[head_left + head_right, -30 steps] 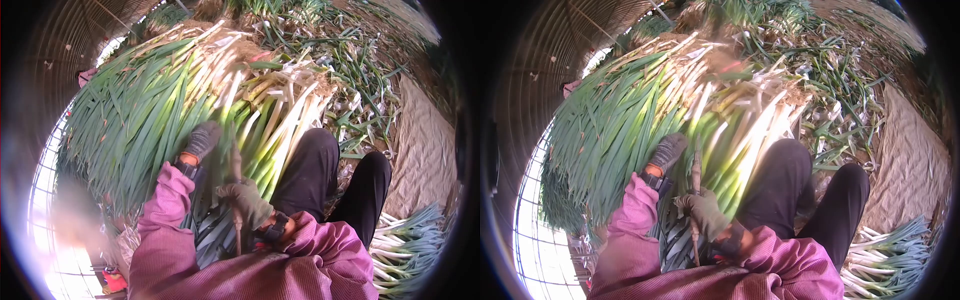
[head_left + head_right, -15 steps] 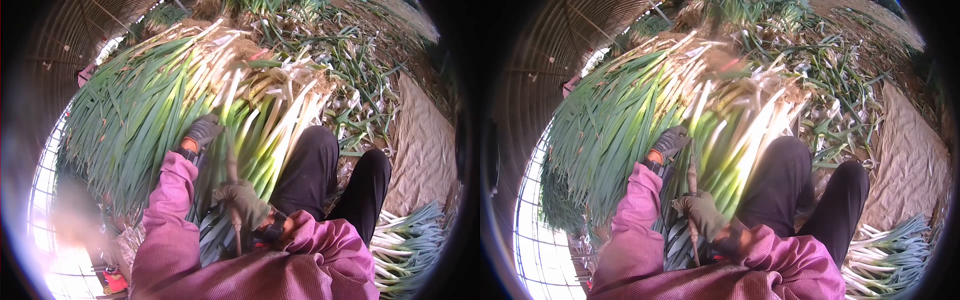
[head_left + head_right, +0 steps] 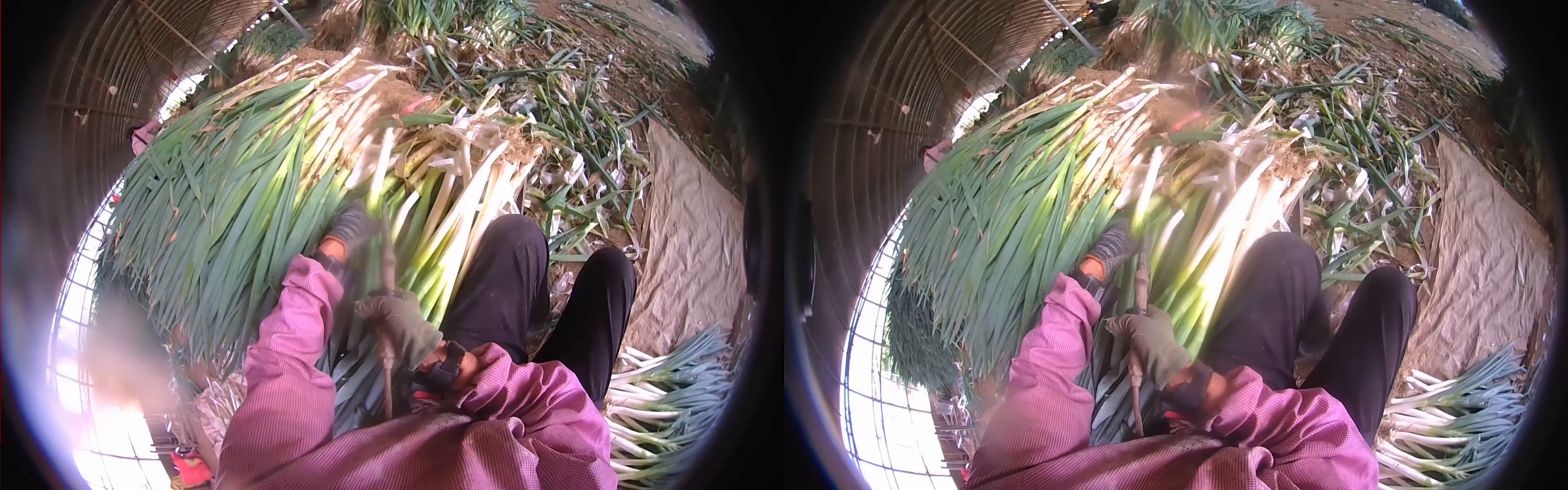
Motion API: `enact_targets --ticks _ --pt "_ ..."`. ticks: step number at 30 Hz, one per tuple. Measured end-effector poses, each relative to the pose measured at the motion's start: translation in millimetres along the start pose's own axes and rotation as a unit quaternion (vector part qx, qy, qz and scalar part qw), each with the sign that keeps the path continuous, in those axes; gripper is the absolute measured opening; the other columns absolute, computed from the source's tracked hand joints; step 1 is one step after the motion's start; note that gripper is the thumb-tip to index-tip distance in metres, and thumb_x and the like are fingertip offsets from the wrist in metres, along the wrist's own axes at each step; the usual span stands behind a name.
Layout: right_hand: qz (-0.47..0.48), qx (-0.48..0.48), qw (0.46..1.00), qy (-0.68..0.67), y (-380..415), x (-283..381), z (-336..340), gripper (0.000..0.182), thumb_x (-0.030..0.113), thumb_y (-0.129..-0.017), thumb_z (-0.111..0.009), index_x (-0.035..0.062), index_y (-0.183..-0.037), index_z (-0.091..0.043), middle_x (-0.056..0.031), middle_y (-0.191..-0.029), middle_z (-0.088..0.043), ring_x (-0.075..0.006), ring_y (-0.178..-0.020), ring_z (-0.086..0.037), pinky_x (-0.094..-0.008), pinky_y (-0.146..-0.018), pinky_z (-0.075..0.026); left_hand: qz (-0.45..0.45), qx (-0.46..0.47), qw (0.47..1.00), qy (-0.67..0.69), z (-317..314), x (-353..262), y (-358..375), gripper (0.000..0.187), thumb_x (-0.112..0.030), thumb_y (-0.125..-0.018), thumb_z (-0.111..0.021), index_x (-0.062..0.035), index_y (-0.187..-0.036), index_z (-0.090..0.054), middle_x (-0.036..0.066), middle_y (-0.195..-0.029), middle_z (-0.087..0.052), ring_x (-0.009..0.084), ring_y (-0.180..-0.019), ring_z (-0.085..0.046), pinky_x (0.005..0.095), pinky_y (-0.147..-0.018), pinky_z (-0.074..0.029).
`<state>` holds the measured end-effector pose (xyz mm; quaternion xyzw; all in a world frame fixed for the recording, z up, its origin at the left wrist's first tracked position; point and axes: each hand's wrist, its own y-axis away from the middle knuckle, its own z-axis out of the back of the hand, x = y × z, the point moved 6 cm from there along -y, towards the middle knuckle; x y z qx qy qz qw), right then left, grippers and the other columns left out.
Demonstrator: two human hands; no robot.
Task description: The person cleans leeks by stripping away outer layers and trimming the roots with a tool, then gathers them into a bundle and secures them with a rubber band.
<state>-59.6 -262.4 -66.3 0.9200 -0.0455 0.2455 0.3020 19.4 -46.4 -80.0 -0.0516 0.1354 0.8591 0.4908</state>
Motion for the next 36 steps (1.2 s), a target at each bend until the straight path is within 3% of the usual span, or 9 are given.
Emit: enact_targets --ticks 1,8,12,18,24,25,27,29,36 --pt "0.004 0.000 1.000 0.006 1 4 2 0.018 0.004 -0.076 -0.068 -0.0013 -0.086 -0.054 -0.0064 -0.060 -0.054 -0.0179 -0.033 -0.046 -0.0329 -0.028 -0.037 -0.107 -0.033 0.993 0.037 -16 15 -6 0.043 -0.031 -0.079 -0.064 -0.0019 -0.111 -0.060 0.020 -0.112 -0.061 0.0327 -0.101 -0.062 0.0380 -0.088 -0.049" --pt "0.073 -0.013 0.997 -0.006 -24 -6 8 0.016 0.006 -0.074 -0.070 -0.0012 -0.087 -0.062 -0.0072 -0.068 -0.060 -0.0162 -0.039 -0.049 -0.0298 -0.034 -0.038 -0.175 -0.023 0.977 0.117 -57 43 97 0.046 -0.004 -0.087 -0.058 -0.0018 -0.131 -0.044 0.015 -0.120 -0.057 0.0246 -0.106 -0.058 0.0360 -0.091 -0.049" --pt "-0.057 0.024 0.998 0.019 2 -13 -10 0.029 0.005 -0.076 -0.068 -0.0020 -0.099 -0.052 -0.0069 -0.056 -0.052 -0.0199 -0.028 -0.043 -0.0359 -0.024 -0.036 -0.068 -0.034 0.934 0.350 -49 35 168 0.044 -0.004 -0.089 -0.056 -0.0025 -0.131 -0.045 0.014 -0.118 -0.058 0.0242 -0.106 -0.058 0.0364 -0.091 -0.049" --pt "-0.027 -0.026 0.999 0.026 2 -16 -14 0.032 0.004 -0.075 -0.070 -0.0051 -0.102 -0.056 -0.0091 -0.059 -0.055 -0.0205 -0.027 -0.040 -0.0352 -0.025 -0.034 0.040 0.008 0.833 0.552 -60 37 213 0.035 -0.013 -0.092 -0.053 -0.0022 -0.125 -0.048 0.014 -0.114 -0.059 0.0237 -0.102 -0.059 0.0370 -0.091 -0.049" --pt "-0.004 -0.014 0.999 0.047 -3 -18 -18 0.029 0.006 -0.077 -0.068 -0.0048 -0.099 -0.052 -0.0087 -0.056 -0.052 -0.0213 -0.027 -0.043 -0.0369 -0.024 -0.035 0.169 0.075 0.610 0.771 -85 43 220 0.034 -0.028 -0.095 -0.048 -0.0005 -0.114 -0.054 0.013 -0.109 -0.060 0.0233 -0.097 -0.061 0.0374 -0.089 -0.049" --pt "-0.002 -0.012 0.998 0.056 -2 -13 -20 0.027 0.007 -0.077 -0.068 -0.0042 -0.095 -0.051 -0.0095 -0.057 -0.052 -0.0216 -0.027 -0.043 -0.0376 -0.024 -0.035 0.176 0.081 0.616 0.763 -88 46 217 0.035 -0.031 -0.096 -0.047 -0.0003 -0.112 -0.055 0.013 -0.108 -0.061 0.0232 -0.096 -0.061 0.0374 -0.089 -0.049" --pt "-0.006 -0.001 0.999 0.052 -5 -11 -21 0.024 0.005 -0.076 -0.068 -0.0041 -0.096 -0.058 -0.0080 -0.057 -0.052 -0.0200 -0.029 -0.043 -0.0363 -0.025 -0.035 0.143 0.096 0.775 0.608 -83 58 215 0.033 -0.030 -0.095 -0.049 -0.0012 -0.110 -0.056 0.011 -0.105 -0.061 0.0211 -0.095 -0.061 0.0355 -0.086 -0.050" --pt "0.004 0.003 0.999 0.052 -15 -14 -22 0.022 0.004 -0.076 -0.068 -0.0040 -0.095 -0.061 -0.0075 -0.058 -0.052 -0.0193 -0.030 -0.044 -0.0356 -0.025 -0.035 0.108 0.065 0.849 0.513 -81 72 210 0.031 -0.029 -0.094 -0.052 -0.0019 -0.109 -0.057 0.009 -0.102 -0.062 0.0188 -0.092 -0.061 0.0332 -0.083 -0.050" --pt "-0.029 -0.030 0.998 0.054 -14 -7 -18 0.022 0.006 -0.075 -0.070 -0.0039 -0.093 -0.061 -0.0074 -0.060 -0.054 -0.0193 -0.032 -0.044 -0.0351 -0.025 -0.034 0.109 0.021 0.862 0.495 -67 72 225 0.039 -0.008 -0.088 -0.057 0.0004 -0.125 -0.052 0.011 -0.118 -0.060 0.0182 -0.105 -0.057 0.0308 -0.090 -0.047"
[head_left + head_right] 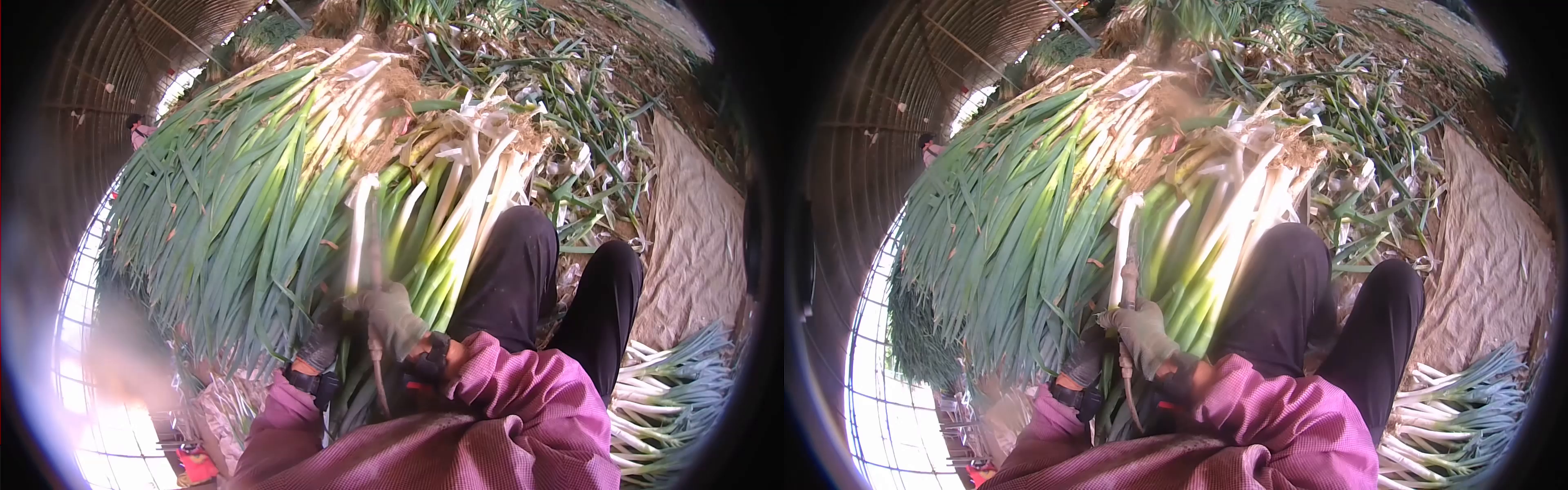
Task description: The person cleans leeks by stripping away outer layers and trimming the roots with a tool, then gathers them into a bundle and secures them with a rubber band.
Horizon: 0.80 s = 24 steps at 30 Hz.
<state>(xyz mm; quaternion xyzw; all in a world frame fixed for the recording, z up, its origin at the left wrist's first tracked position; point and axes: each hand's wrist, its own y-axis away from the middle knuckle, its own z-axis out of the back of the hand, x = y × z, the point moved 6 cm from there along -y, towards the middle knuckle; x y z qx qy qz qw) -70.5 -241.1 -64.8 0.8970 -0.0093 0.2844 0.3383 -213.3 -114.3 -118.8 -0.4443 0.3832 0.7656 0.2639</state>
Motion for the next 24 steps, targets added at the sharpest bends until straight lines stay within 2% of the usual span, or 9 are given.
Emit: enact_targets --ticks 4,7,10,13,16,19,20,22,24 --pt "0.006 0.041 0.999 0.025 -10 -10 -2 0.026 0.008 -0.076 -0.068 -0.0052 -0.095 -0.056 -0.0085 -0.057 -0.051 -0.0216 -0.028 -0.042 -0.0366 -0.024 -0.035 0.013 0.030 0.991 0.129 -11 -25 9 0.043 -0.008 -0.088 -0.056 0.0001 -0.130 -0.050 0.010 -0.118 -0.060 0.0177 -0.107 -0.057 0.0300 -0.093 -0.045" --pt "-0.019 0.034 0.999 0.010 4 -5 2 0.028 0.009 -0.075 -0.070 -0.0046 -0.095 -0.057 -0.0085 -0.059 -0.052 -0.0201 -0.034 -0.048 -0.0345 -0.029 -0.038 0.030 0.039 0.987 0.156 -22 -47 19 0.044 -0.006 -0.088 -0.056 0.0004 -0.131 -0.049 0.011 -0.119 -0.059 0.0176 -0.107 -0.057 0.0303 -0.093 -0.046" --pt "-0.016 0.032 0.999 0.007 8 -5 1 0.024 0.007 -0.072 -0.073 -0.0033 -0.090 -0.060 -0.0077 -0.063 -0.056 -0.0179 -0.040 -0.051 -0.0322 -0.033 -0.038 0.002 -0.014 0.998 -0.062 -5 -19 12 0.047 -0.004 -0.088 -0.056 0.0010 -0.133 -0.045 0.011 -0.122 -0.058 0.0183 -0.107 -0.057 0.0308 -0.092 -0.047" --pt "0.064 0.047 0.996 0.039 -22 -28 4 0.024 0.005 -0.070 -0.073 -0.0028 -0.089 -0.060 -0.0077 -0.063 -0.056 -0.0179 -0.038 -0.048 -0.0326 -0.032 -0.035 -0.025 -0.024 0.996 0.079 4 31 -7 0.049 -0.003 -0.089 -0.055 0.0012 -0.136 -0.041 0.013 -0.122 -0.057 0.0199 -0.107 -0.058 0.0308 -0.091 -0.048" --pt "0.033 0.045 0.998 0.028 -13 -22 3 0.025 0.001 -0.073 -0.069 -0.0046 -0.091 -0.052 -0.0095 -0.057 -0.051 -0.0206 -0.028 -0.041 -0.0363 -0.025 -0.031 -0.071 -0.011 0.981 -0.178 -6 4 3 0.048 -0.006 -0.091 -0.055 0.0013 -0.136 -0.038 0.016 -0.117 -0.058 0.0207 -0.102 -0.059 0.0316 -0.085 -0.048" --pt "0.008 0.053 0.996 0.076 6 -14 8 0.025 0.005 -0.070 -0.074 -0.0016 -0.091 -0.062 -0.0057 -0.068 -0.059 -0.0158 -0.043 -0.048 -0.0317 -0.035 -0.034 -0.097 -0.070 0.950 -0.290 21 79 -5 0.047 -0.008 -0.091 -0.056 0.0014 -0.134 -0.039 0.018 -0.107 -0.059 0.0231 -0.097 -0.059 0.0333 -0.079 -0.048" --pt "0.006 0.058 0.996 0.074 9 -15 8 0.025 0.005 -0.071 -0.072 -0.0026 -0.092 -0.059 -0.0067 -0.068 -0.058 -0.0171 -0.038 -0.046 -0.0333 -0.031 -0.033 -0.107 -0.079 0.939 -0.318 24 86 -5 0.047 -0.009 -0.091 -0.057 0.0014 -0.133 -0.040 0.018 -0.104 -0.060 0.0240 -0.095 -0.060 0.0340 -0.077 -0.048" --pt "-0.002 0.069 0.995 0.069 16 -21 8 0.026 0.003 -0.075 -0.070 -0.0045 -0.093 -0.053 -0.0088 -0.066 -0.056 -0.0198 -0.027 -0.041 -0.0365 -0.025 -0.031 -0.132 -0.060 0.925 -0.352 10 57 12 0.044 -0.010 -0.089 -0.058 0.0012 -0.129 -0.043 0.017 -0.098 -0.062 0.0264 -0.089 -0.061 0.0359 -0.074 -0.049" --pt "0.050 0.037 0.998 0.019 27 -16 11 0.025 0.003 -0.075 -0.070 -0.0036 -0.093 -0.054 -0.0081 -0.069 -0.057 -0.0178 -0.031 -0.044 -0.0356 -0.028 -0.034 -0.154 -0.041 0.910 -0.384 -10 25 29 0.041 -0.011 -0.088 -0.059 0.0011 -0.125 -0.047 0.016 -0.092 -0.063 0.0287 -0.083 -0.062 0.0378 -0.070 -0.049"
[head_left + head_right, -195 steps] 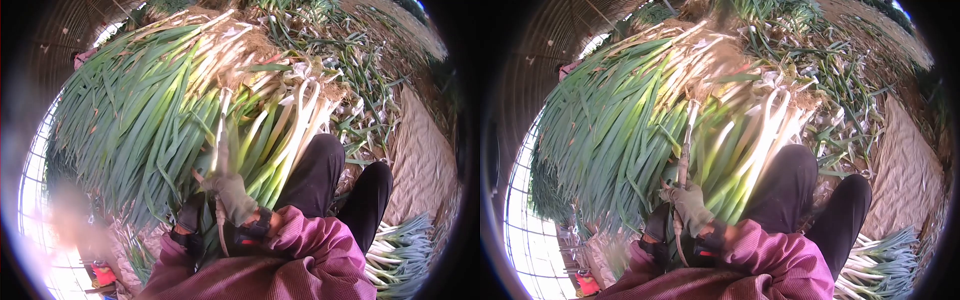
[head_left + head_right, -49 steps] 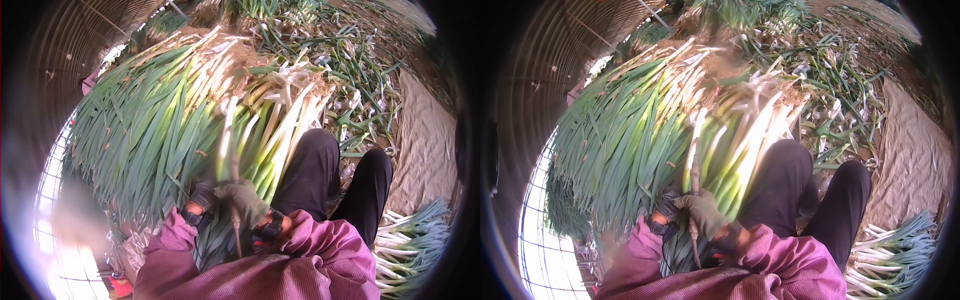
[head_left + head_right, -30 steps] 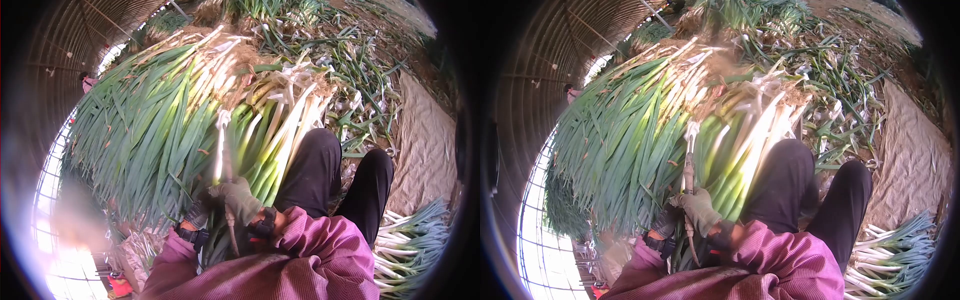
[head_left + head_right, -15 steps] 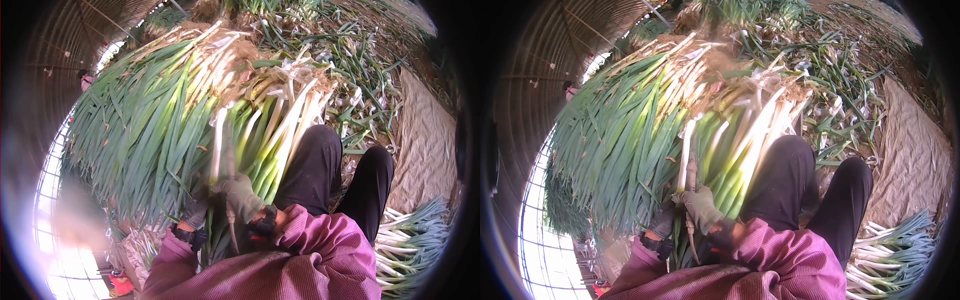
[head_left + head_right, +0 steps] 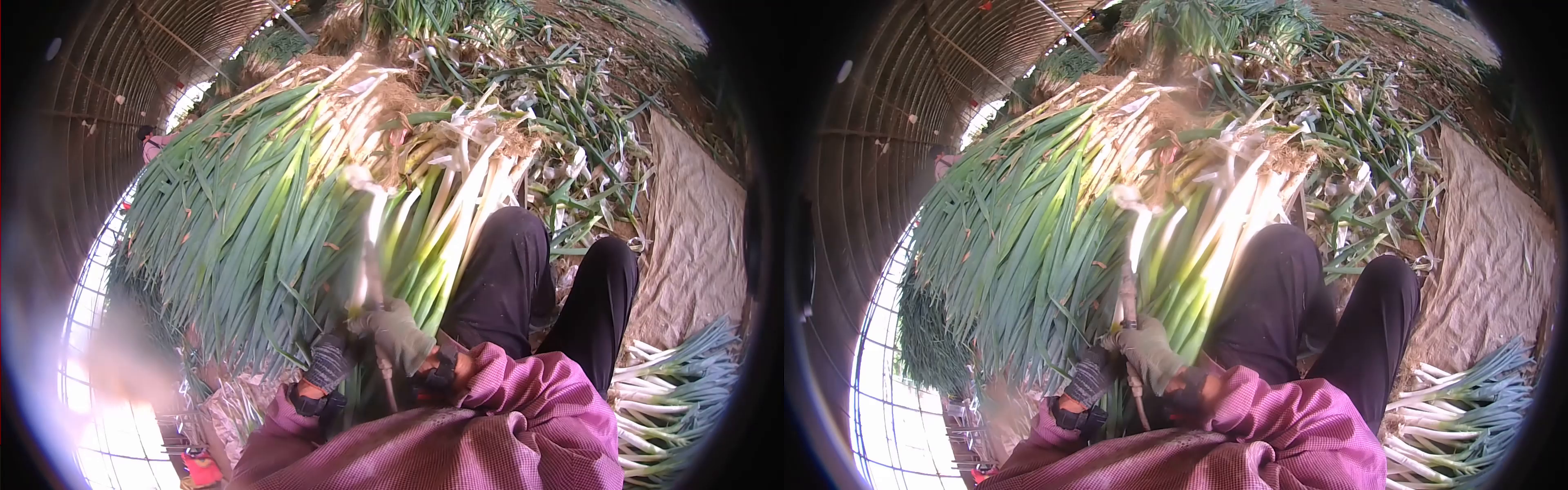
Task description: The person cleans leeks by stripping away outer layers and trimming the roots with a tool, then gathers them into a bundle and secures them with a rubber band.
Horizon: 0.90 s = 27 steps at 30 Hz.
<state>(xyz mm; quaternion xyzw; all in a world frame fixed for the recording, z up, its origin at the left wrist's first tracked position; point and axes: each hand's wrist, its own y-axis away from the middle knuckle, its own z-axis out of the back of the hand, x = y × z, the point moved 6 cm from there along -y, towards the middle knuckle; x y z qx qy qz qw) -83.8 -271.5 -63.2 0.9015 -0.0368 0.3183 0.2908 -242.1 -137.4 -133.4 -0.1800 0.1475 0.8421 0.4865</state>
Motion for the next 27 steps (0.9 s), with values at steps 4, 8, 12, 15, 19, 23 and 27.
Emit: enact_targets --ticks 4,8,12,15,19,23,27 --pt "0.149 -0.041 0.985 -0.076 -1 -4 11 0.028 0.003 -0.075 -0.073 -0.0014 -0.097 -0.057 -0.0053 -0.074 -0.060 -0.0145 -0.051 -0.056 -0.0299 -0.042 -0.044 -0.145 0.006 0.986 -0.081 -4 -48 -30 0.032 -0.012 -0.087 -0.057 -0.0003 -0.117 -0.053 0.013 -0.088 -0.064 0.0287 -0.080 -0.063 0.0404 -0.068 -0.050" --pt "0.204 -0.061 0.974 -0.075 41 39 24 0.034 -0.002 -0.078 -0.069 -0.0014 -0.110 -0.056 -0.0066 -0.090 -0.064 -0.0149 -0.076 -0.062 -0.0251 -0.072 -0.051 -0.209 0.005 0.978 -0.017 10 -111 -85 0.030 -0.012 -0.088 -0.056 -0.0009 -0.115 -0.054 0.013 -0.092 -0.063 0.0296 -0.084 -0.062 0.0413 -0.070 -0.049" --pt "0.288 -0.067 0.949 -0.110 69 78 38 0.033 -0.008 -0.078 -0.065 -0.0026 -0.109 -0.055 -0.0105 -0.094 -0.064 -0.0196 -0.082 -0.065 -0.0305 -0.070 -0.055 -0.291 0.071 0.951 -0.077 0 -154 -140 0.029 -0.013 -0.088 -0.055 -0.0012 -0.114 -0.055 0.014 -0.095 -0.062 0.0309 -0.087 -0.061 0.0420 -0.072 -0.049" --pt "0.184 -0.082 0.963 -0.178 53 67 49 0.025 -0.006 -0.077 -0.066 -0.0043 -0.100 -0.058 -0.0108 -0.087 -0.064 -0.0211 -0.077 -0.066 -0.0314 -0.066 -0.056 -0.346 0.129 0.907 -0.205 -25 -148 -154 0.029 -0.013 -0.088 -0.055 -0.0014 -0.114 -0.055 0.014 -0.098 -0.062 0.0319 -0.089 -0.061 0.0424 -0.073 -0.049" --pt "0.191 -0.078 0.965 -0.162 22 42 44 0.010 0.002 -0.077 -0.065 -0.0020 -0.085 -0.063 -0.0056 -0.069 -0.061 -0.0131 -0.054 -0.057 -0.0270 -0.050 -0.048 -0.361 0.170 0.863 -0.311 -20 -138 -158 0.028 -0.014 -0.088 -0.054 -0.0017 -0.113 -0.055 0.015 -0.101 -0.061 0.0332 -0.092 -0.060 0.0430 -0.075 -0.048" --pt "0.122 -0.079 0.984 -0.103 17 21 29 0.010 0.006 -0.077 -0.067 0.0001 -0.084 -0.062 -0.0022 -0.064 -0.056 -0.0114 -0.047 -0.048 -0.0267 -0.044 -0.040 -0.192 -0.036 0.920 -0.339 53 -134 -194 0.033 -0.016 -0.086 -0.056 -0.0023 -0.116 -0.054 0.018 -0.113 -0.058 0.0371 -0.096 -0.060 0.0455 -0.079 -0.049" --pt "0.001 -0.040 0.995 -0.089 6 16 11 0.018 0.008 -0.076 -0.070 -0.0012 -0.083 -0.055 -0.0066 -0.055 -0.052 -0.0198 -0.029 -0.043 -0.0342 -0.027 -0.036 0.012 -0.190 0.950 -0.247 80 -34 -246 0.047 -0.024 -0.084 -0.058 -0.0049 -0.126 -0.046 0.024 -0.123 -0.053 0.0412 -0.095 -0.060 0.0480 -0.080 -0.051"
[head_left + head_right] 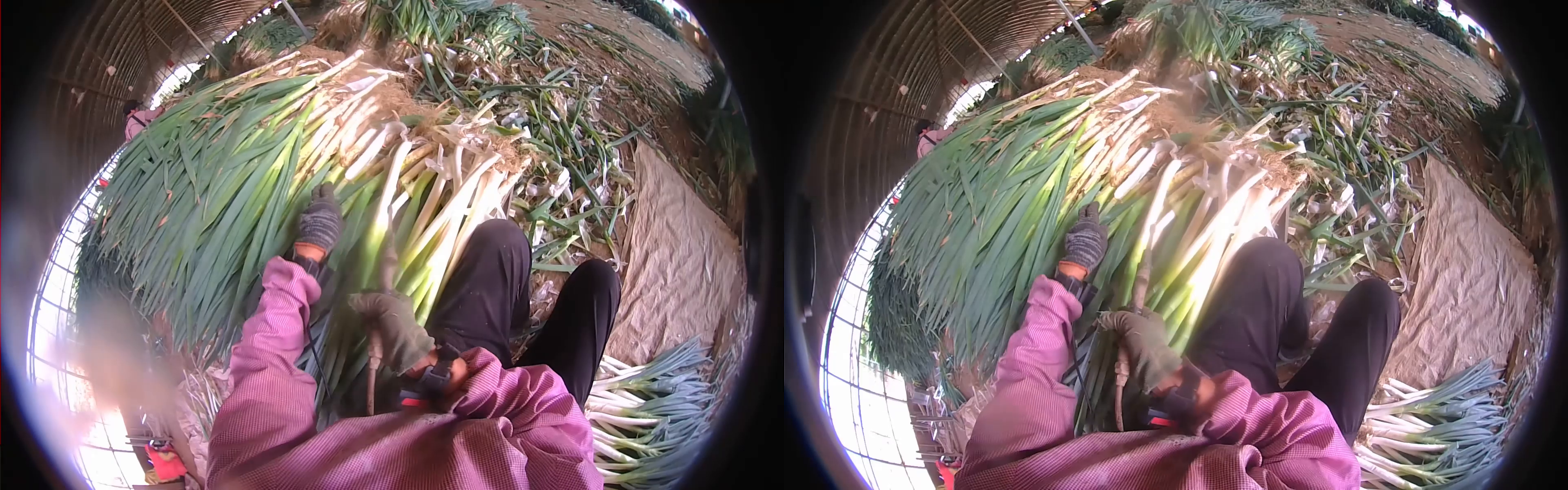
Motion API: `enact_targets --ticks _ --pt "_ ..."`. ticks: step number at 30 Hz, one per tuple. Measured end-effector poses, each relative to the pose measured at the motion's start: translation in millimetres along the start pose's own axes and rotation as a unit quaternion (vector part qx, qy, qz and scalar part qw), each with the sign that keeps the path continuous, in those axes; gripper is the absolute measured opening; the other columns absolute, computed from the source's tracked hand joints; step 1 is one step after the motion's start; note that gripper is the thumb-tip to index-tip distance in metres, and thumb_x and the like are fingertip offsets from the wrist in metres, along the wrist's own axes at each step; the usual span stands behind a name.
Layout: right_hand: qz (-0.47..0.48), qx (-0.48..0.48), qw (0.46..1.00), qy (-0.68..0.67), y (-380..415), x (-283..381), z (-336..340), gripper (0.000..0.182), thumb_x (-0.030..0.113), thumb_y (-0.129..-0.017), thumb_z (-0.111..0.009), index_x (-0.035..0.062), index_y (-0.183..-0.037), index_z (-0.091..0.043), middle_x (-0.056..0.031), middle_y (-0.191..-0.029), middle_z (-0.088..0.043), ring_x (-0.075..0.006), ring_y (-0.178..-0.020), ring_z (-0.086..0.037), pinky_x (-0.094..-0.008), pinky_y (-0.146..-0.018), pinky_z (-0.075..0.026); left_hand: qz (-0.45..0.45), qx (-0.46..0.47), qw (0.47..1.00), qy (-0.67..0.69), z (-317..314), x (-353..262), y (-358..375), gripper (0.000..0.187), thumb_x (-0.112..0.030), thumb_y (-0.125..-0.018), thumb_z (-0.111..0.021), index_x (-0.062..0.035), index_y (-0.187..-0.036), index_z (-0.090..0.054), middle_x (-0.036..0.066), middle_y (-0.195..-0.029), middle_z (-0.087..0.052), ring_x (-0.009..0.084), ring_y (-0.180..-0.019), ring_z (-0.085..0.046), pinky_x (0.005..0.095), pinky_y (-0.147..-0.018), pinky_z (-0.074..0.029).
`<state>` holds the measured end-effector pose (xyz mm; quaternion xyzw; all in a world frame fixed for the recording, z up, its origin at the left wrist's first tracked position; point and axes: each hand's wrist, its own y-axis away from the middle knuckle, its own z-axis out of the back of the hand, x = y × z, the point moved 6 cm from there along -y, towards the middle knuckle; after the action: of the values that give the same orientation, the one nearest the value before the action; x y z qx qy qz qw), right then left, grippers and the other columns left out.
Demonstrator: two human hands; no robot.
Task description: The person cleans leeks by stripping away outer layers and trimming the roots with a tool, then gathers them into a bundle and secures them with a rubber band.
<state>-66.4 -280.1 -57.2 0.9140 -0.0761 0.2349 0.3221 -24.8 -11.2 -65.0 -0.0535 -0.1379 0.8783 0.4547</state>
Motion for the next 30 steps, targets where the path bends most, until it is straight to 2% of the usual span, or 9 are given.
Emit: enact_targets --ticks 4,7,11,14,20,24,28,29,30 --pt "-0.040 0.021 0.999 0.012 -10 0 -5 0.019 0.008 -0.077 -0.068 -0.0018 -0.083 -0.053 -0.0088 -0.051 -0.051 -0.0215 -0.026 -0.043 -0.0361 -0.024 -0.036 0.021 -0.033 0.998 -0.046 -10 5 -16 0.042 -0.026 -0.085 -0.057 -0.0052 -0.121 -0.051 0.026 -0.118 -0.055 0.0407 -0.091 -0.062 0.0472 -0.077 -0.052" --pt "-0.038 0.029 0.999 0.025 -18 10 -13 0.019 0.009 -0.078 -0.067 -0.0024 -0.083 -0.052 -0.0092 -0.051 -0.051 -0.0215 -0.026 -0.043 -0.0360 -0.024 -0.037 -0.004 0.062 0.991 -0.120 -33 4 -37 0.031 -0.025 -0.085 -0.057 -0.0044 -0.108 -0.058 0.023 -0.107 -0.061 0.0368 -0.088 -0.064 0.0457 -0.074 -0.053" --pt "-0.055 0.024 0.997 0.043 -43 7 -3 0.021 0.009 -0.078 -0.067 -0.0012 -0.088 -0.052 -0.0091 -0.052 -0.051 -0.0208 -0.026 -0.043 -0.0352 -0.024 -0.038 -0.046 0.044 0.985 -0.161 -36 -3 -47 0.022 -0.021 -0.085 -0.057 -0.0038 -0.098 -0.062 0.017 -0.086 -0.066 0.0331 -0.079 -0.067 0.0438 -0.068 -0.054" --pt "-0.039 0.017 0.998 0.050 -40 8 4 0.023 0.010 -0.078 -0.067 0.0004 -0.092 -0.051 -0.0083 -0.054 -0.051 -0.0207 -0.026 -0.043 -0.0350 -0.024 -0.037 0.014 -0.017 0.977 -0.212 -12 -26 -44 0.015 -0.015 -0.084 -0.056 -0.0058 -0.091 -0.065 0.016 -0.084 -0.067 0.0328 -0.073 -0.067 0.0429 -0.065 -0.054" --pt "0.037 -0.016 0.999 0.027 -51 -16 20 0.029 0.008 -0.075 -0.071 0.0014 -0.093 -0.050 -0.0049 -0.061 -0.050 -0.0159 -0.033 -0.043 -0.0320 -0.029 -0.034 -0.148 0.021 0.967 -0.204 -32 -38 -67 0.011 -0.011 -0.083 -0.056 -0.0053 -0.085 -0.065 0.016 -0.078 -0.067 0.0320 -0.071 -0.068 0.0427 -0.063 -0.054" --pt "0.015 -0.024 1.000 0.013 -36 -8 22 0.026 0.006 -0.076 -0.073 0.0021 -0.090 -0.052 -0.0033 -0.063 -0.049 -0.0151 -0.036 -0.043 -0.0315 -0.031 -0.035 -0.110 0.046 0.971 -0.209 -30 -39 -80 0.009 -0.010 -0.081 -0.057 -0.0055 -0.083 -0.064 0.018 -0.075 -0.066 0.0325 -0.072 -0.068 0.0432 -0.063 -0.054" --pt "0.054 -0.024 0.998 0.004 -45 -21 28 0.029 0.005 -0.077 -0.074 0.0010 -0.098 -0.054 -0.0027 -0.071 -0.055 -0.0128 -0.050 -0.051 -0.0287 -0.040 -0.042 -0.117 -0.089 0.976 -0.162 14 -81 -124 0.009 -0.016 -0.082 -0.059 -0.0077 -0.084 -0.062 0.009 -0.074 -0.060 0.0278 -0.064 -0.065 0.0380 -0.058 -0.053" --pt "0.114 -0.032 0.993 0.011 -37 -9 27 0.023 0.001 -0.075 -0.069 0.0012 -0.094 -0.057 -0.0028 -0.078 -0.057 -0.0118 -0.069 -0.055 -0.0275 -0.060 -0.047 -0.137 -0.147 0.969 -0.142 40 -113 -135 0.010 -0.018 -0.083 -0.061 -0.0083 -0.086 -0.062 0.009 -0.076 -0.059 0.0253 -0.065 -0.064 0.0381 -0.056 -0.051" --pt "0.097 -0.030 0.995 0.013 -37 -8 28 0.026 0.002 -0.076 -0.070 0.0006 -0.098 -0.056 -0.0022 -0.080 -0.057 -0.0114 -0.071 -0.056 -0.0267 -0.062 -0.048 -0.158 -0.203 0.959 -0.123 67 -146 -144 0.013 -0.020 -0.083 -0.063 -0.0089 -0.089 -0.061 0.008 -0.078 -0.057 0.0228 -0.066 -0.062 0.0383 -0.055 -0.050"
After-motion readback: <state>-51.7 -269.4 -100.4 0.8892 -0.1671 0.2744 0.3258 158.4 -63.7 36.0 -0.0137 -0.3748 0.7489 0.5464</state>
